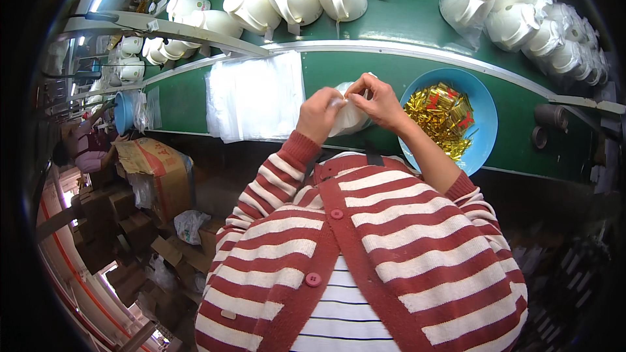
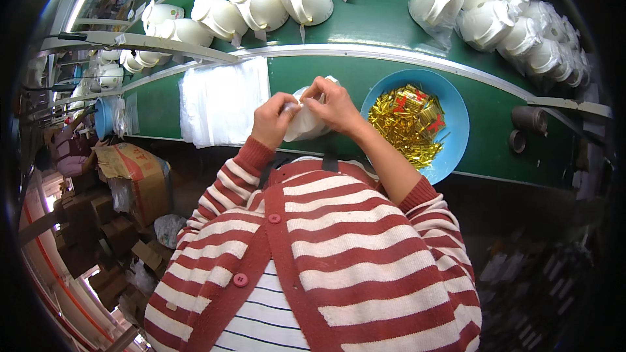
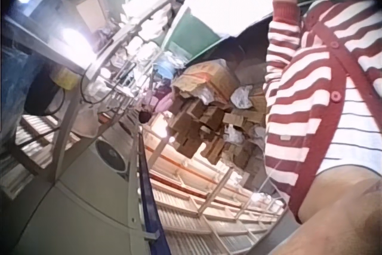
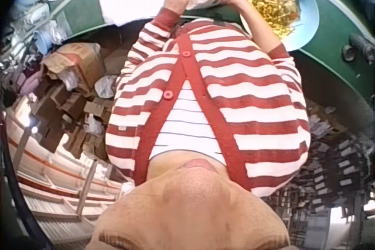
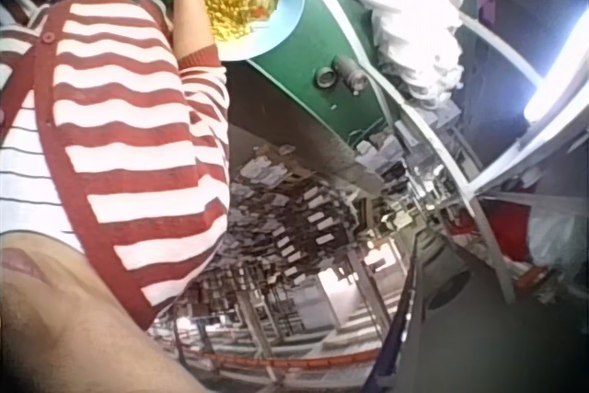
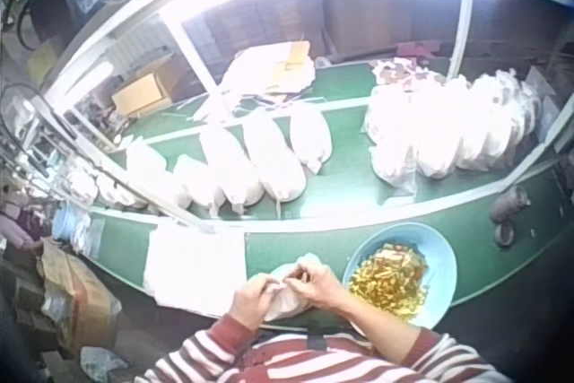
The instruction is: The person repeatedly picks white plastic pitchers from a conveyor belt, places each into a clear plastic bag, and adds a small gold-colored item from a blue bowl into the bag. The sealed bags are set aside on the belt as the process continues.
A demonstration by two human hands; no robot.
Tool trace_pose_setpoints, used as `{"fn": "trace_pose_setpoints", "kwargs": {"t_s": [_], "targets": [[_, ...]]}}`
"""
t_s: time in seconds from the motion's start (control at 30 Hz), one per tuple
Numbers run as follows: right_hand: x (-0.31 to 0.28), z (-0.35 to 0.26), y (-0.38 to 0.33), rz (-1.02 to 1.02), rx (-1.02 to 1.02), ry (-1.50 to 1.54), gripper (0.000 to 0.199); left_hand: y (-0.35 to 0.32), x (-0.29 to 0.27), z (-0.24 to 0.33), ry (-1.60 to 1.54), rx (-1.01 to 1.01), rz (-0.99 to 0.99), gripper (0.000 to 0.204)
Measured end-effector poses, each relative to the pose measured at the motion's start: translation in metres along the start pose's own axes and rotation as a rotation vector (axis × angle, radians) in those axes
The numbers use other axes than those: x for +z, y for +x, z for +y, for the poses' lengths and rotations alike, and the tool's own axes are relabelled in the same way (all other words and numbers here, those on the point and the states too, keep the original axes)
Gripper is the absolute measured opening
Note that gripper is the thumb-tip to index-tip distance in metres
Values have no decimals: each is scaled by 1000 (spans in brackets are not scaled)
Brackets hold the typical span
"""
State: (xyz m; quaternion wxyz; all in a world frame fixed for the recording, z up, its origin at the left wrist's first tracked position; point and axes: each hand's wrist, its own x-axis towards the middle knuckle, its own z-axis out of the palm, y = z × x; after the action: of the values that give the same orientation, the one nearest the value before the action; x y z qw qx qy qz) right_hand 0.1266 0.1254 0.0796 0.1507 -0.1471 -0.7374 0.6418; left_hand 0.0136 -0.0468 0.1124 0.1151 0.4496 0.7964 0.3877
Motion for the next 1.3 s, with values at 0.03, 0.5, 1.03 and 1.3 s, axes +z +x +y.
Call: {"fn": "trace_pose_setpoints", "kwargs": {"t_s": [0.03, 0.5, 1.03, 1.3], "targets": [[-2, 0, -1, -12, 20, 7, 5, 5, -3, 0, -188, -226, -78, 7], [13, -9, -4, -78, -558, -550, 26, 30, -20, -18, -624, -882, -271, 17], [-1, -21, 19, -150, 649, 300, 25, 6, 8, -6, 122, 223, 90, 10], [37, -23, -32, 11, -177, -416, 15, 6, 7, -4, -342, -477, 23, 10]]}}
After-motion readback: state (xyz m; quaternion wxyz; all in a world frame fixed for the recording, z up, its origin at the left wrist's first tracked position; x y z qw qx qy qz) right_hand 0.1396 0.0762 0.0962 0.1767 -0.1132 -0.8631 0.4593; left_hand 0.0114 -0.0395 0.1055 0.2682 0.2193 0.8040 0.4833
